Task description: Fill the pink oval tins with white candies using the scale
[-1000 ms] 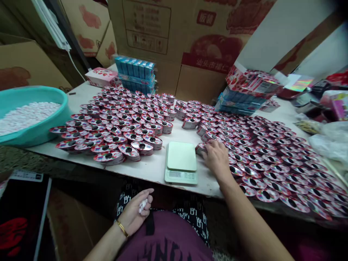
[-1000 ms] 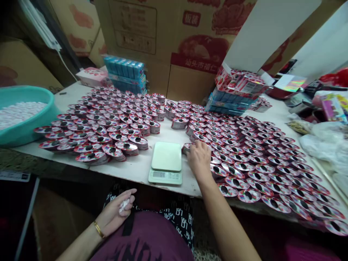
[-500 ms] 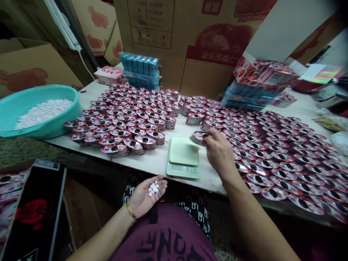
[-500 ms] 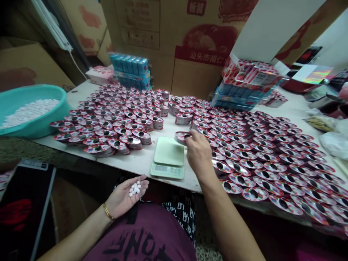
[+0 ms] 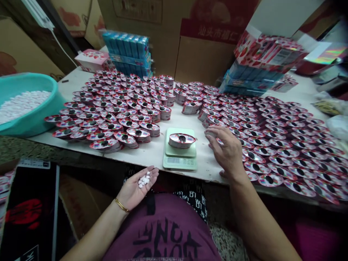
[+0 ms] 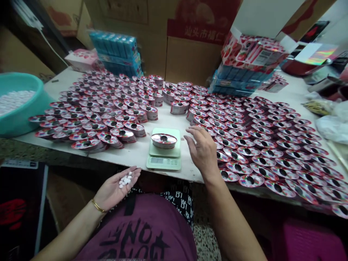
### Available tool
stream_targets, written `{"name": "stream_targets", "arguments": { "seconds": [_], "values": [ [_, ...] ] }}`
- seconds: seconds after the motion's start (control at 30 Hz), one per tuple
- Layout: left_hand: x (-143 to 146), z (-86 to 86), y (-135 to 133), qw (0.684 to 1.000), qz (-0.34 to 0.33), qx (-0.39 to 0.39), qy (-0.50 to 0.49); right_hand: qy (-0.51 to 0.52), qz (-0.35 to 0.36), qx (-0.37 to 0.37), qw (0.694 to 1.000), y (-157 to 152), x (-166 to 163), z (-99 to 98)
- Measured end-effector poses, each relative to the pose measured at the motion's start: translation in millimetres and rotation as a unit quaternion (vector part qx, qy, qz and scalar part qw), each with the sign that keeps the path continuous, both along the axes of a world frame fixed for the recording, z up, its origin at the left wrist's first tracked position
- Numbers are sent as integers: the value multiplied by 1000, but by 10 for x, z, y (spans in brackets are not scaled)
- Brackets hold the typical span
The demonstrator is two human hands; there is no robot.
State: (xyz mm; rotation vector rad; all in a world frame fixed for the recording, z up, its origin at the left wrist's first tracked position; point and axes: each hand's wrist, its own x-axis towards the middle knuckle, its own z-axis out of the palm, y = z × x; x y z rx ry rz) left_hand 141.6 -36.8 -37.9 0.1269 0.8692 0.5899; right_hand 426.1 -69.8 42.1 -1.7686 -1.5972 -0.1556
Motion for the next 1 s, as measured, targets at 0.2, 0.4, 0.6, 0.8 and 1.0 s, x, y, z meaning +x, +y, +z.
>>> {"name": "stream_targets", "arguments": {
  "seconds": [0.2, 0.4, 0.6, 0.8, 1.0],
  "values": [
    [17, -50, 18, 1000, 1, -13, 10, 36, -42, 41, 998, -6, 47, -103],
    [-9, -80, -5, 1000, -2, -17, 13, 38, 6, 14, 999, 118, -76, -157],
    [-28, -102, -8, 1000, -6, -9, 14, 20, 79, -42, 996, 267, -230, -228],
    [-45, -75, -2, 1000, -14, 13, 19, -8, 106, -77, 991, 325, -269, -193],
    [115, 99, -75, 994, -80, 67, -22, -15, 271, -150, 951, -2, -832, -146]
  ]
}}
